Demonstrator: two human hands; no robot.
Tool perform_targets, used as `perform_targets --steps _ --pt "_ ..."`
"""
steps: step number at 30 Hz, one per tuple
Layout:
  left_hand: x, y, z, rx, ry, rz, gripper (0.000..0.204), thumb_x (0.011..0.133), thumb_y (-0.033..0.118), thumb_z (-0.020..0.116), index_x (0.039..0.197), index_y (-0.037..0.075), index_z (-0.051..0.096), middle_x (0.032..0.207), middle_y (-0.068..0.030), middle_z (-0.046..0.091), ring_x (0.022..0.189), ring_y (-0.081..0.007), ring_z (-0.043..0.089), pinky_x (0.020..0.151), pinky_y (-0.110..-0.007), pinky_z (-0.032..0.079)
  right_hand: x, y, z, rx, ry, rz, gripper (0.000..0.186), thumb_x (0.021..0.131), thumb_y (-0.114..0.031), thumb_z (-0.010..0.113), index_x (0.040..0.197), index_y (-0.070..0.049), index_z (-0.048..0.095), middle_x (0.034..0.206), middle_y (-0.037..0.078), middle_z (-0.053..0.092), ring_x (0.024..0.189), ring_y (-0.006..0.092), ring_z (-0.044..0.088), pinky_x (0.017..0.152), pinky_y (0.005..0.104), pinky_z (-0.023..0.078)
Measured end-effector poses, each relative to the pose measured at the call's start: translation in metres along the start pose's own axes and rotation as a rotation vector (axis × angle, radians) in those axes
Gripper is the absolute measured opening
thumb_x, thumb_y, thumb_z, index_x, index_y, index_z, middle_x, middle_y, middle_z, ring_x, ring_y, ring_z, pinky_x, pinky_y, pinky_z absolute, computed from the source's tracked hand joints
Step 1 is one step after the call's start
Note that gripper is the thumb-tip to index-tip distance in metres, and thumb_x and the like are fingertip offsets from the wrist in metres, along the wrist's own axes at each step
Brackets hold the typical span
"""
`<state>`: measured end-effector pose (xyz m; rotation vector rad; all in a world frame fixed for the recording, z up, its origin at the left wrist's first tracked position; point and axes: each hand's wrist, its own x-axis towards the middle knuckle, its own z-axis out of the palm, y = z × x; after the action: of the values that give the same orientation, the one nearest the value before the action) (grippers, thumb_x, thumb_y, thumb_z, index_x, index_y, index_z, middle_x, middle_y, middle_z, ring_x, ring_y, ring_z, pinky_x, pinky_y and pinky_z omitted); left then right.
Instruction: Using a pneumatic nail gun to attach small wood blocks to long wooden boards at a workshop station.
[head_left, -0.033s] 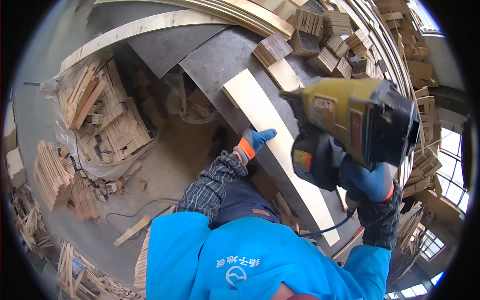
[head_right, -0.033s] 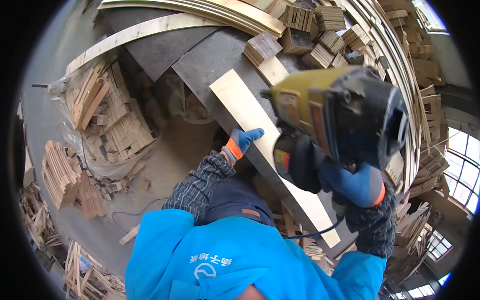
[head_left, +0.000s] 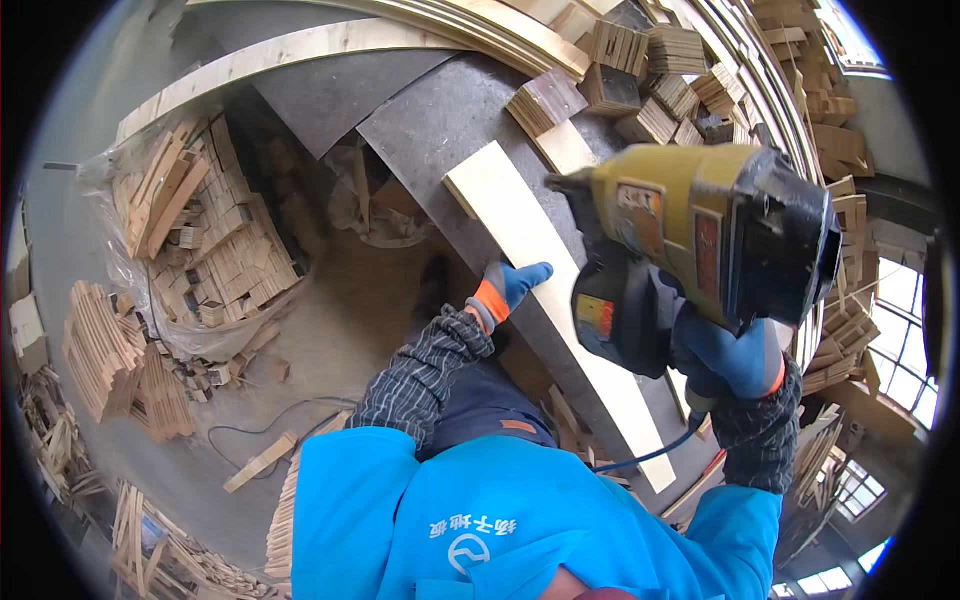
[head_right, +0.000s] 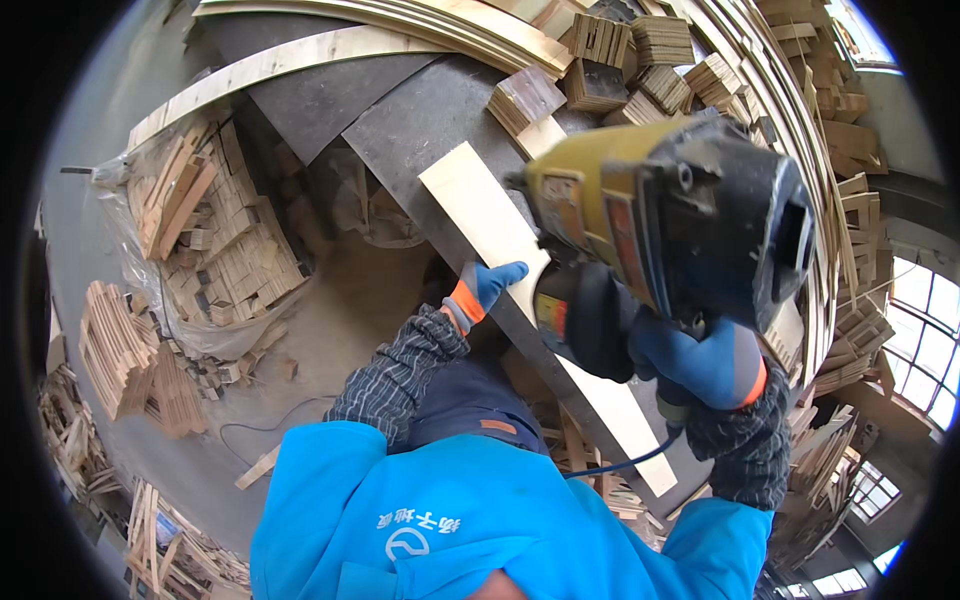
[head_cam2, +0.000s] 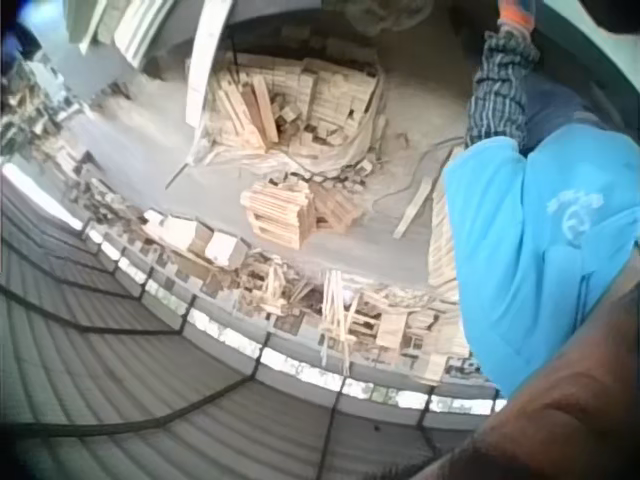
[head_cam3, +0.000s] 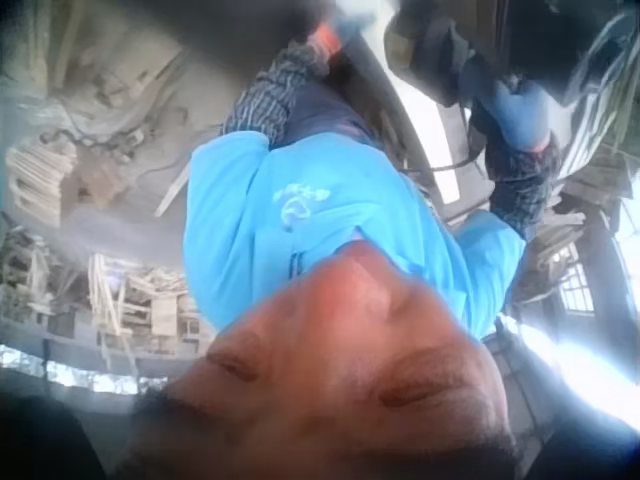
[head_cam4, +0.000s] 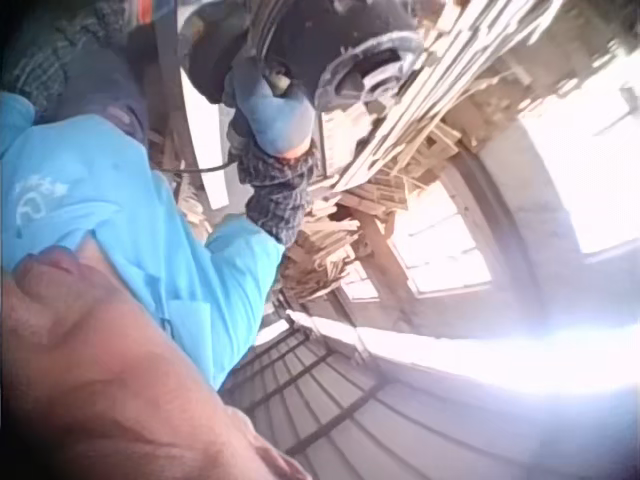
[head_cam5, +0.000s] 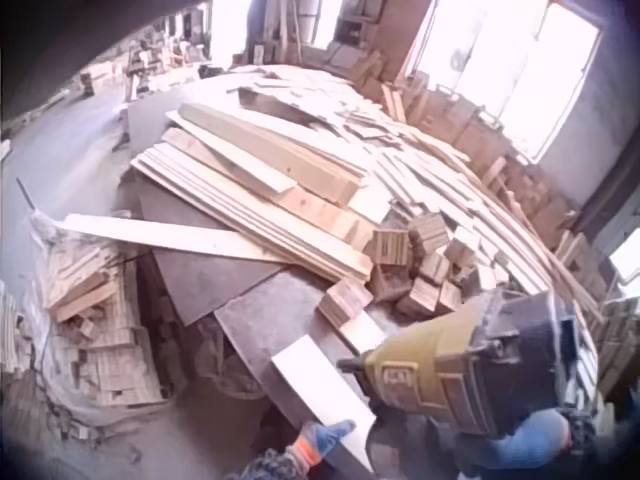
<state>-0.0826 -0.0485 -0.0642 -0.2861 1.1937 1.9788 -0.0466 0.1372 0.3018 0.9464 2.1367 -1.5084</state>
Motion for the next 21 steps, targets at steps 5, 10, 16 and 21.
perform_targets --steps 5,10,16,21 --pt "0.013 -0.023 -0.004 -0.655 -0.253 -0.009 0.047 0.106 0.011 0.062 0.151 -0.002 0.056 0.15 -0.0139 0.064 0.135 -0.0266 0.063 0.116 -0.039 0.051 0.055 -0.046 0.037 0.011 -0.155 -0.044 0.039 0.09 -0.011 0.072 0.128 -0.002 0.065 0.078 0.006 0.068 0.061 0.0157 0.064 0.056 0.0322 0.053" --pt "0.013 -0.017 -0.003 -0.279 -0.218 0.16 0.049 0.111 0.008 0.051 0.159 -0.001 0.048 0.158 -0.0153 0.057 0.143 -0.0265 0.057 0.122 -0.04 0.047 0.097 -0.049 0.063 0.02 -0.305 0.103 0.034 0.096 -0.017 0.073 0.126 -0.002 0.065 0.079 0.004 0.065 0.064 0.0134 0.063 0.059 0.0306 0.052" --pt "0.003 0.001 0.002 -0.04 -0.175 0.205 0.044 0.101 0.001 0.072 0.144 -0.001 0.065 0.136 -0.011 0.073 0.122 -0.0216 0.07 0.108 -0.037 0.056 0.051 -0.048 0.029 -0.015 -0.171 0.079 0.04 0.091 -0.013 0.074 0.129 -0.001 0.065 0.079 0.008 0.069 0.061 0.0161 0.065 0.055 0.0318 0.052" --pt "0.007 -0.003 0.001 -0.037 -0.163 0.065 0.051 0.104 0.006 0.073 0.152 0.003 0.057 0.144 -0.007 0.067 0.13 -0.0178 0.064 0.111 -0.036 0.053 0.071 -0.034 0.056 0.029 -0.158 0.105 0.047 0.09 -0.012 0.074 0.136 -0.003 0.064 0.076 0.003 0.065 0.056 0.0131 0.061 0.049 0.0303 0.046"
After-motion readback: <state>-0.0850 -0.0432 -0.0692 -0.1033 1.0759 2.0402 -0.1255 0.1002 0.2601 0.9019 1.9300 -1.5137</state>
